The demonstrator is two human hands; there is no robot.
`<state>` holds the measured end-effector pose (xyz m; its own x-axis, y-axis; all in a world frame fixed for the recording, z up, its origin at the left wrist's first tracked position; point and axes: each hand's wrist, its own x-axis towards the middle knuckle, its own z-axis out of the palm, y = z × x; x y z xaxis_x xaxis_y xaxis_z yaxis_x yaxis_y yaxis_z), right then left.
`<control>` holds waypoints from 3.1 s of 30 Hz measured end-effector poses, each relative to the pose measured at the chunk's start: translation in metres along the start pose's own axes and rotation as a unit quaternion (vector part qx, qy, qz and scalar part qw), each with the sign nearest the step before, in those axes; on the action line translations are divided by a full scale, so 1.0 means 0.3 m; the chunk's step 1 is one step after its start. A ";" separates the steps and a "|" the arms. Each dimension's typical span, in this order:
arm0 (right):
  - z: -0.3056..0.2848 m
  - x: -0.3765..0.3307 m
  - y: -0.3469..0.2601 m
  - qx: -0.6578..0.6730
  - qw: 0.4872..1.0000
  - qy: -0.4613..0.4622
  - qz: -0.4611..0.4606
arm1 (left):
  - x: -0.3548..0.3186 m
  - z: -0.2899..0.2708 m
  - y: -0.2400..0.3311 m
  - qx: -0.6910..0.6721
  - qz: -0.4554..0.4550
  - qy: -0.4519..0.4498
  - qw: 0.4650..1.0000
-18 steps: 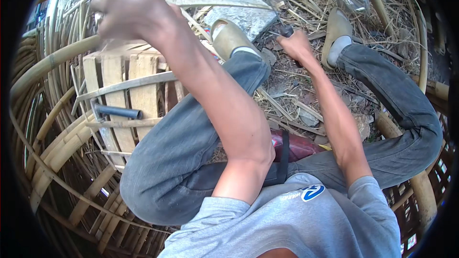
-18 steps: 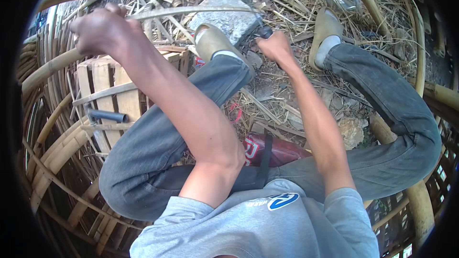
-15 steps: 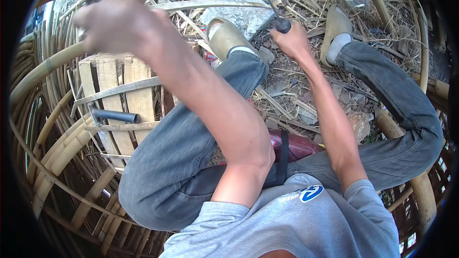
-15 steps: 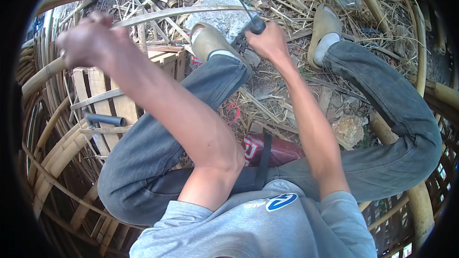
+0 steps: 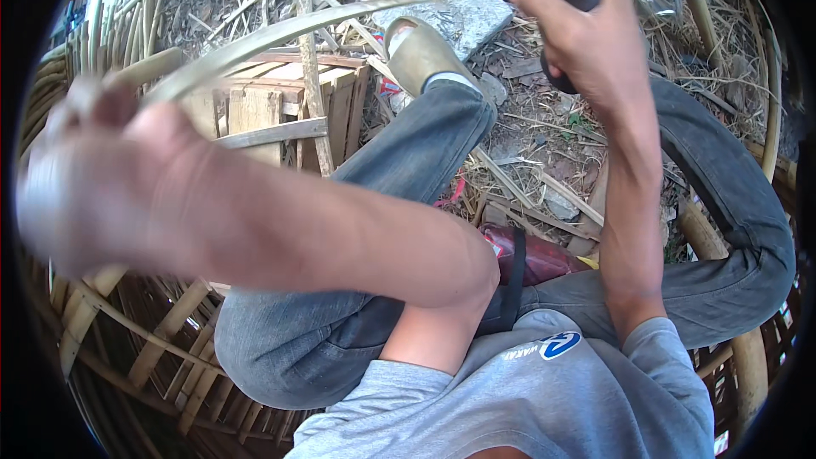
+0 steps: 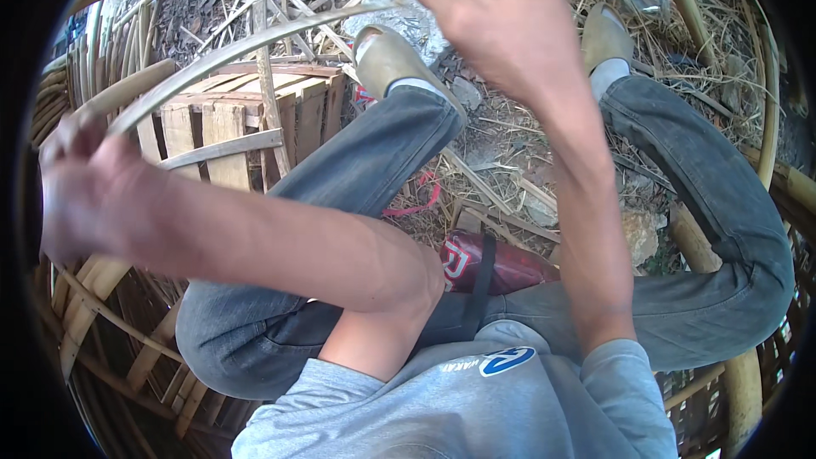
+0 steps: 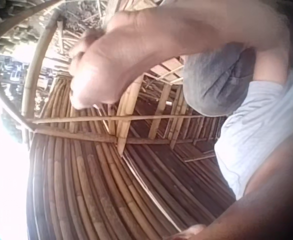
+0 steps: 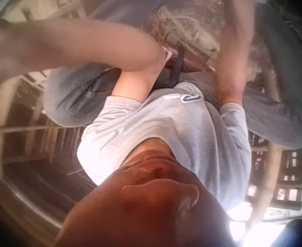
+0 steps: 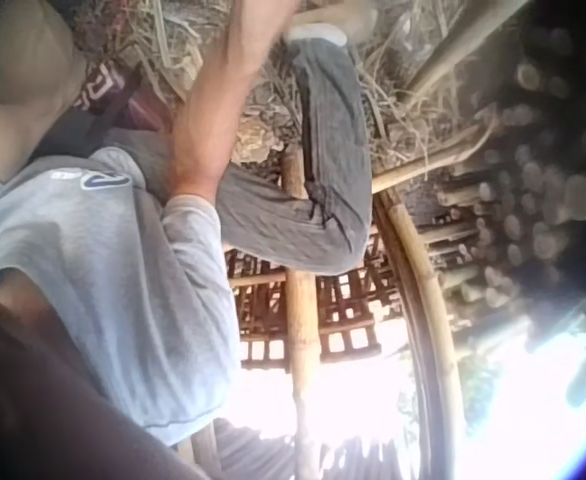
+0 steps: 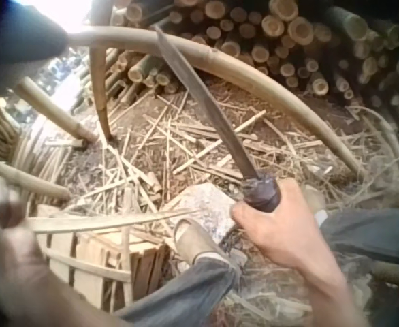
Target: The person uses a machete to shave and refine narrow bamboo strips. They then assemble the strips into a frame by positioning them and hammering small nails to secure them.
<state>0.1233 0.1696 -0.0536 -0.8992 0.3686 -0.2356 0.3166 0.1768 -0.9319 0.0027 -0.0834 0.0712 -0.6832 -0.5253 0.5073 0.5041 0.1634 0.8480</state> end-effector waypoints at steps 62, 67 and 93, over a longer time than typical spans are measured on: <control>0.263 -0.046 0.372 -0.006 0.992 -0.128 0.017 | -0.106 0.166 -0.046 -0.019 -0.039 0.096 0.994; 0.285 -0.085 0.252 0.014 0.985 -0.155 0.072 | -0.134 0.162 -0.015 -0.087 -0.045 -0.028 0.995; 0.314 -0.071 0.348 -0.044 0.980 -0.118 0.153 | -0.155 0.123 -0.008 -0.085 -0.021 -0.113 0.990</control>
<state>0.1471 0.0942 -0.1718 -0.7998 0.1980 -0.5667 0.5976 0.1733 -0.7828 0.0139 -0.0287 0.0511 -0.7962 -0.3258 0.5099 0.5414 -0.0074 0.8407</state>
